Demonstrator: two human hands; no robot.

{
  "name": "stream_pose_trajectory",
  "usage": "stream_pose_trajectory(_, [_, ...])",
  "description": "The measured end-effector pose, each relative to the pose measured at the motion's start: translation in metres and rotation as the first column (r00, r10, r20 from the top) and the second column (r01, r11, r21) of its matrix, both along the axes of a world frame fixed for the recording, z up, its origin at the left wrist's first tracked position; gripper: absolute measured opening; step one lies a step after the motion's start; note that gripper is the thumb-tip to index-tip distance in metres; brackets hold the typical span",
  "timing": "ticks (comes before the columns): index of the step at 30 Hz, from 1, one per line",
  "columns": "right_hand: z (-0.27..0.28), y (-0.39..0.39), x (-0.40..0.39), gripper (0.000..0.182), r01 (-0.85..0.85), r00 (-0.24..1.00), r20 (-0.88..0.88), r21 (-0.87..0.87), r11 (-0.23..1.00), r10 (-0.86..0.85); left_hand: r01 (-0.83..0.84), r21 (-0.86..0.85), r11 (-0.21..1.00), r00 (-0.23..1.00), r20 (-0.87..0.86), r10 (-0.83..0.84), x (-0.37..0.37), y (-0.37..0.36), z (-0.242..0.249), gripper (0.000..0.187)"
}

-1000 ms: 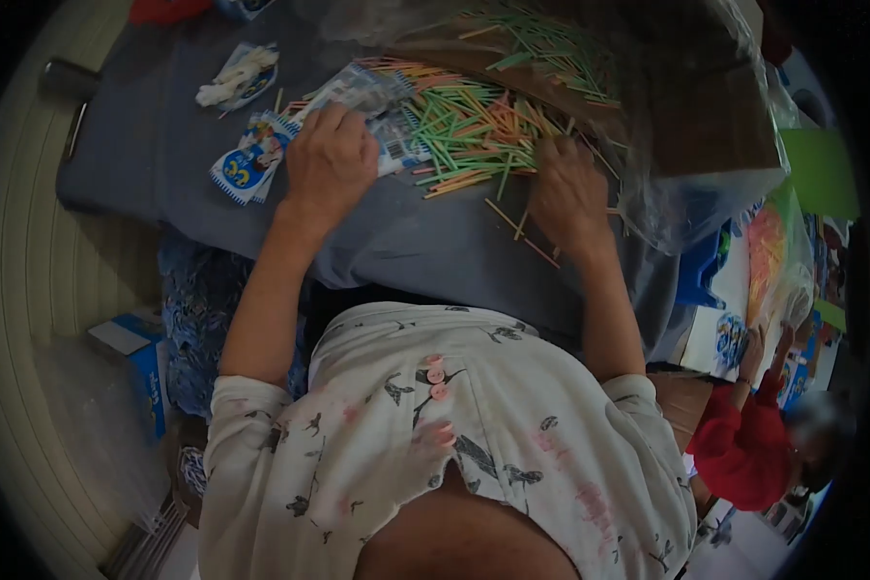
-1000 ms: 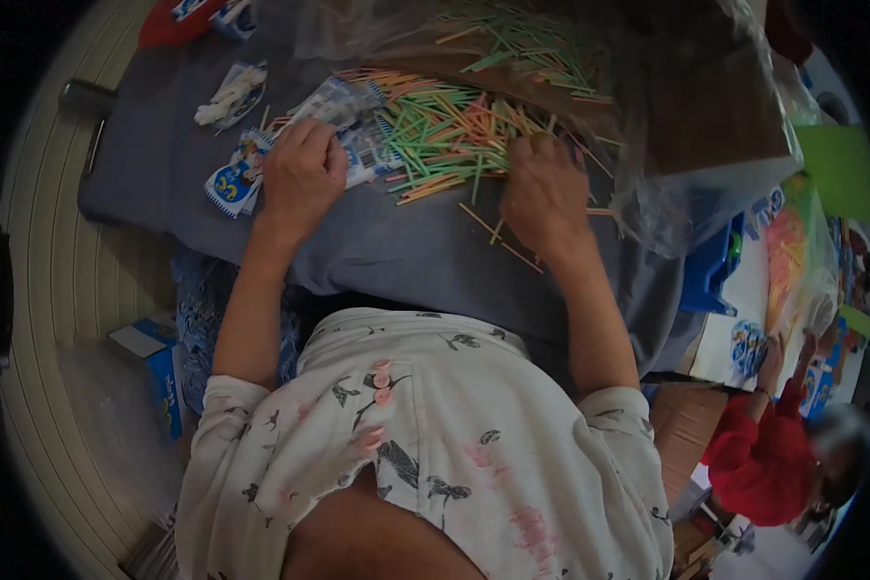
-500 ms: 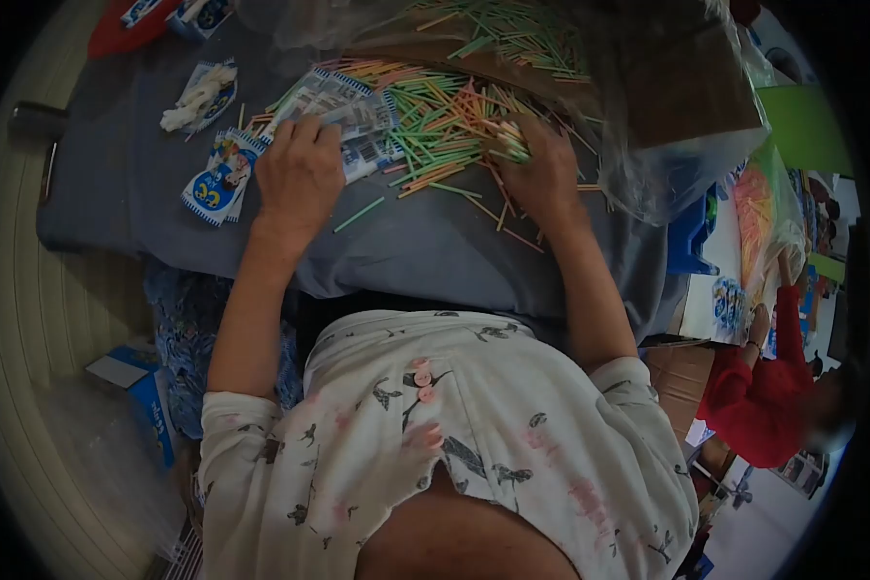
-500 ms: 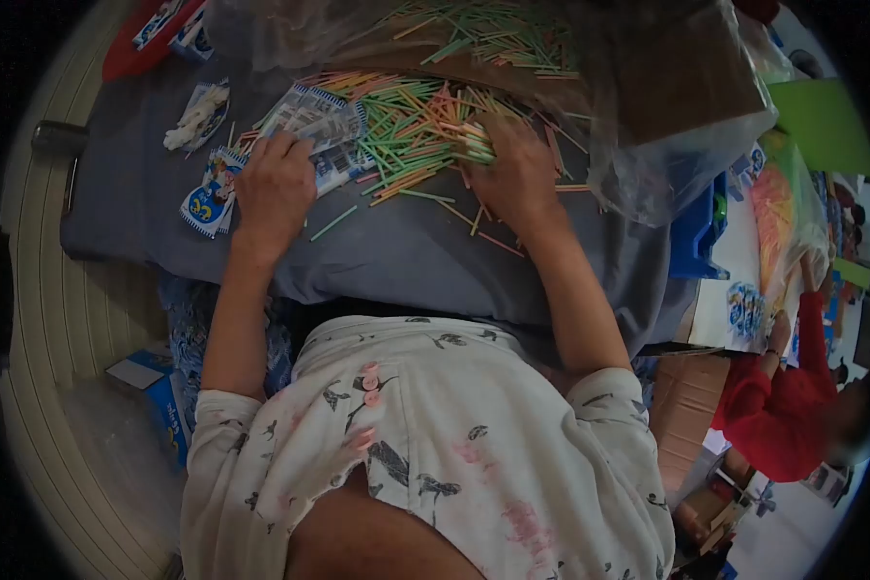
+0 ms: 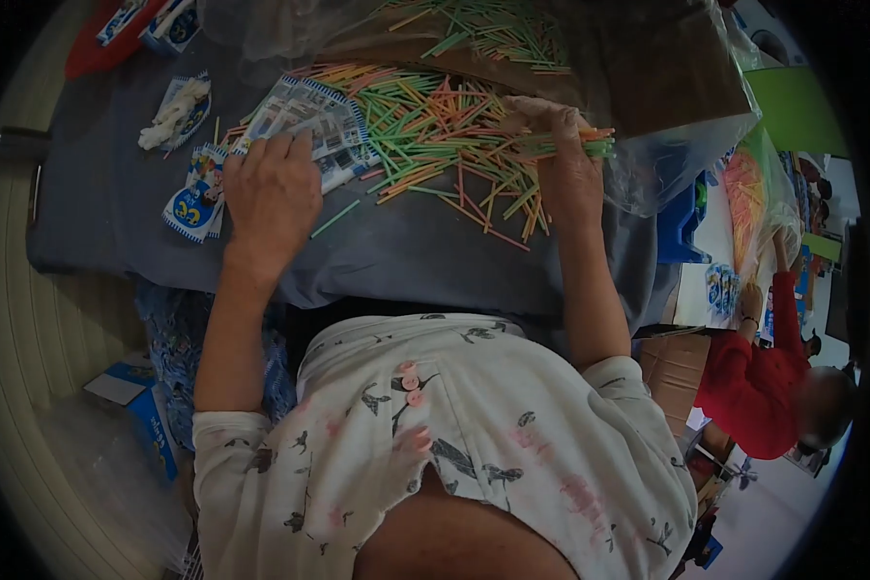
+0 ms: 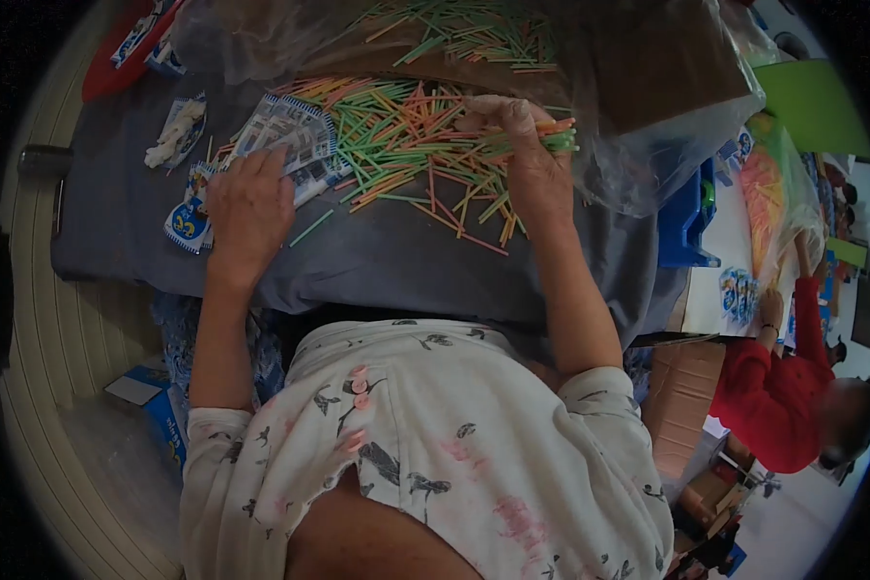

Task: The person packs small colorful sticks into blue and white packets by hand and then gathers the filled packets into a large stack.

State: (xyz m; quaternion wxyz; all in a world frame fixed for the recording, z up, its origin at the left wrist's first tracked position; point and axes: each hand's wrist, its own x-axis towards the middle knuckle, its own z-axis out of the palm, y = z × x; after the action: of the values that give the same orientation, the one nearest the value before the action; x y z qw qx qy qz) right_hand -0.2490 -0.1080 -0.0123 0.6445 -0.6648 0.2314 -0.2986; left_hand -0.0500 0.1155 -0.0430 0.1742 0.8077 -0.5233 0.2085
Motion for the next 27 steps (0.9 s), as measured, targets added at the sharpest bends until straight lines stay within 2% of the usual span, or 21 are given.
stream_pose_trajectory(3, [-0.008, 0.001, 0.000, 0.044, -0.027, 0.998, 0.046, -0.049, 0.998, 0.030, -0.002, 0.074, 0.997, 1.000, 0.021, 0.000, 0.002, 0.002, 0.001, 0.011])
stream_pose_trajectory(4, [-0.015, 0.000, 0.003, 0.044, -0.031, 0.998, 0.045, -0.045, 0.999, 0.033, -0.006, 0.051, 0.999, 0.999, -0.042, 0.008, 0.006, 0.001, 0.001, 0.010])
stream_pose_trajectory(5, [-0.024, -0.004, 0.007, 0.045, -0.101, 0.993, -0.091, -0.423, 0.900, 0.068, -0.011, 0.026, 1.000, 0.994, -0.104, 0.013, 0.009, 0.001, 0.002, 0.010])
stream_pose_trajectory(6, [-0.029, -0.006, 0.010, 0.045, -0.200, 0.973, -0.228, -0.725, 0.659, 0.044, -0.009, 0.026, 1.000, 0.994, -0.104, 0.011, 0.011, 0.003, 0.003, 0.010])
stream_pose_trajectory(7, [-0.031, -0.003, 0.008, 0.045, -0.198, 0.972, -0.230, -0.726, 0.659, 0.038, 0.023, -0.126, 0.992, 0.950, -0.305, -0.061, 0.014, 0.004, 0.004, 0.010])
stream_pose_trajectory(8, [-0.032, 0.002, 0.008, 0.047, -0.224, 0.956, -0.293, -0.766, 0.602, -0.018, 0.022, -0.279, 0.960, 0.863, -0.480, -0.159, 0.016, 0.005, 0.005, 0.011])
stream_pose_trajectory(9, [-0.032, 0.003, 0.009, 0.050, -0.260, 0.934, -0.350, -0.801, 0.539, -0.070, 0.017, -0.283, 0.959, 0.863, -0.480, -0.158, 0.016, 0.004, 0.006, 0.011])
stream_pose_trajectory(10, [-0.030, 0.001, 0.010, 0.050, -0.265, 0.934, -0.352, -0.799, 0.539, -0.063, -0.001, -0.343, 0.939, 0.805, -0.557, -0.203, 0.015, 0.007, 0.007, 0.012])
stream_pose_trajectory(11, [-0.024, -0.003, 0.010, 0.056, -0.187, 0.962, -0.274, -0.687, 0.702, -0.012, -0.023, -0.401, 0.916, 0.742, -0.621, -0.253, 0.015, 0.009, 0.009, 0.015])
stream_pose_trajectory(12, [-0.017, -0.006, 0.012, 0.063, -0.119, 0.983, -0.183, -0.538, 0.834, 0.021, -0.026, -0.401, 0.916, 0.745, -0.619, -0.250, 0.010, 0.008, 0.011, 0.015])
stream_pose_trajectory(13, [-0.010, -0.005, 0.014, 0.063, -0.121, 0.983, -0.181, -0.539, 0.833, 0.025, -0.027, -0.443, 0.896, 0.694, -0.653, -0.303, 0.001, 0.004, 0.013, 0.014])
stream_pose_trajectory(14, [-0.001, -0.002, 0.015, 0.069, -0.122, 0.992, -0.062, -0.347, 0.930, 0.107, -0.028, -0.484, 0.874, 0.638, -0.682, -0.357, -0.006, -0.001, 0.016, 0.013])
stream_pose_trajectory(15, [0.006, -0.001, 0.015, 0.076, -0.147, 0.985, 0.073, -0.140, 0.979, 0.158, -0.025, -0.486, 0.873, 0.639, -0.680, -0.360, -0.013, -0.008, 0.017, 0.013])
stream_pose_trajectory(17, [0.016, 0.000, 0.021, 0.080, -0.186, 0.974, 0.095, -0.186, 0.965, 0.206, 0.002, -0.532, 0.847, 0.538, -0.713, -0.449, -0.024, -0.022, 0.019, 0.011])
stream_pose_trajectory(21, [0.020, -0.006, 0.031, 0.084, -0.268, 0.925, 0.178, -0.318, 0.909, 0.335, 0.049, -0.561, 0.827, 0.568, -0.665, -0.485, -0.028, -0.039, 0.021, 0.012])
stream_pose_trajectory(22, [0.025, -0.003, 0.033, 0.084, -0.273, 0.923, 0.178, -0.318, 0.908, 0.340, 0.038, -0.553, 0.832, 0.527, -0.697, -0.487, -0.030, -0.042, 0.023, 0.012])
stream_pose_trajectory(24, [0.037, 0.005, 0.038, 0.080, -0.285, 0.923, 0.129, -0.404, 0.870, 0.362, 0.020, -0.541, 0.841, 0.487, -0.729, -0.480, -0.033, -0.046, 0.023, 0.013])
stream_pose_trajectory(27, [0.035, 0.008, 0.048, 0.074, -0.271, 0.941, 0.061, -0.454, 0.849, 0.333, 0.100, -0.595, 0.798, 0.438, -0.694, -0.572, -0.038, -0.055, 0.022, 0.013])
